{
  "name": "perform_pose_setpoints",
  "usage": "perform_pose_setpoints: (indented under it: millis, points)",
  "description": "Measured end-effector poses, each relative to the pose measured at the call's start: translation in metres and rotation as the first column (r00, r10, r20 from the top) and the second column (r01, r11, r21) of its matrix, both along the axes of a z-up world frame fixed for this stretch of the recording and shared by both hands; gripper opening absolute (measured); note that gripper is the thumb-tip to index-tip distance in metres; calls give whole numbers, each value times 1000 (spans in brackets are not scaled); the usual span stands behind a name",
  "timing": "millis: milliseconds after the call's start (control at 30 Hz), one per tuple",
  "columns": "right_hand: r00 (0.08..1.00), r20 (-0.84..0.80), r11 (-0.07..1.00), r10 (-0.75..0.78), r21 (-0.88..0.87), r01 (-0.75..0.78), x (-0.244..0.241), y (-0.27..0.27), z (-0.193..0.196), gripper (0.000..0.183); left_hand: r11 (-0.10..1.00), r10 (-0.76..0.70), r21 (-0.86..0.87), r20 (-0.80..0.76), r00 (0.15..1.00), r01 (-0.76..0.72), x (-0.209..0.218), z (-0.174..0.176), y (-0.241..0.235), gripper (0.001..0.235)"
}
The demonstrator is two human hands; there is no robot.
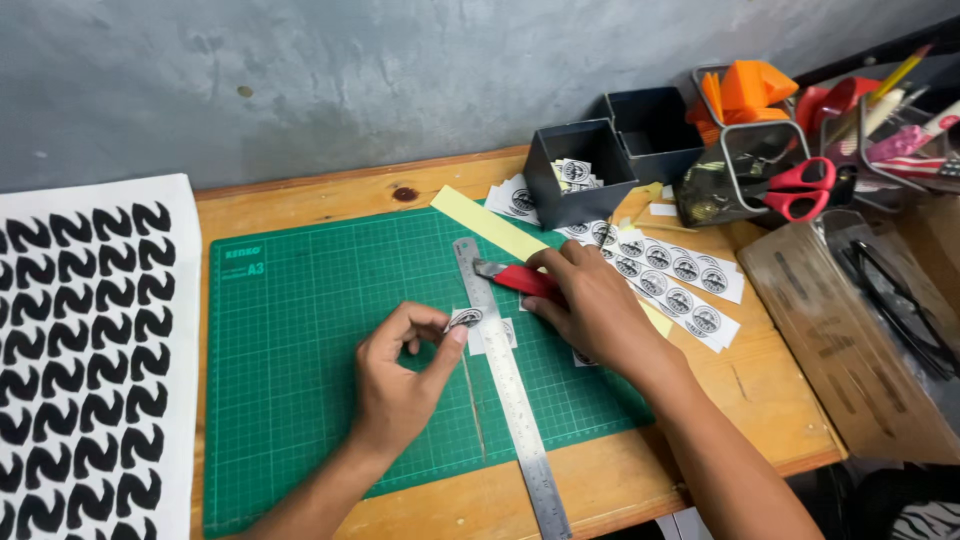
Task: The person uses scissors to trim the edges of a small circular sticker. They then use a ruler and a utility knife to cut a strip of stickers into individual pieces on a green cutting mat. The cut stickers are placed into a small black box.
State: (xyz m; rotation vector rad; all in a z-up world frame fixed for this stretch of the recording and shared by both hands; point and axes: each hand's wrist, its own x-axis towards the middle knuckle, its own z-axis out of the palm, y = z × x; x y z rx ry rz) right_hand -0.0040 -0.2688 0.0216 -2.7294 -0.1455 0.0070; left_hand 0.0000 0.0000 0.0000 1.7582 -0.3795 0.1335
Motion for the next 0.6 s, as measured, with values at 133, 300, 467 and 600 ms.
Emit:
perform_pose_setpoints:
  millis: [133, 300, 467, 600]
  points:
    - [998, 57, 998, -13, -63, 16, 0, -10, 7, 44, 999, -25, -21, -1, 1000, 25, 0, 4, 0, 15]
    - [771, 513, 925, -378, 254, 284, -14, -54, 49, 10, 996, -51, -67, 10, 999, 52, 0, 7, 0, 17]
    - [438, 724, 820, -533, 314, 479, -35, -110, 64, 38, 998, -52, -36, 83, 995, 55, -1, 6, 0, 10]
    - [378, 662, 739, -648, 423, 524, -28, -134, 48, 46, 999, -38, -9, 70, 997, 39, -1, 2, 1, 8]
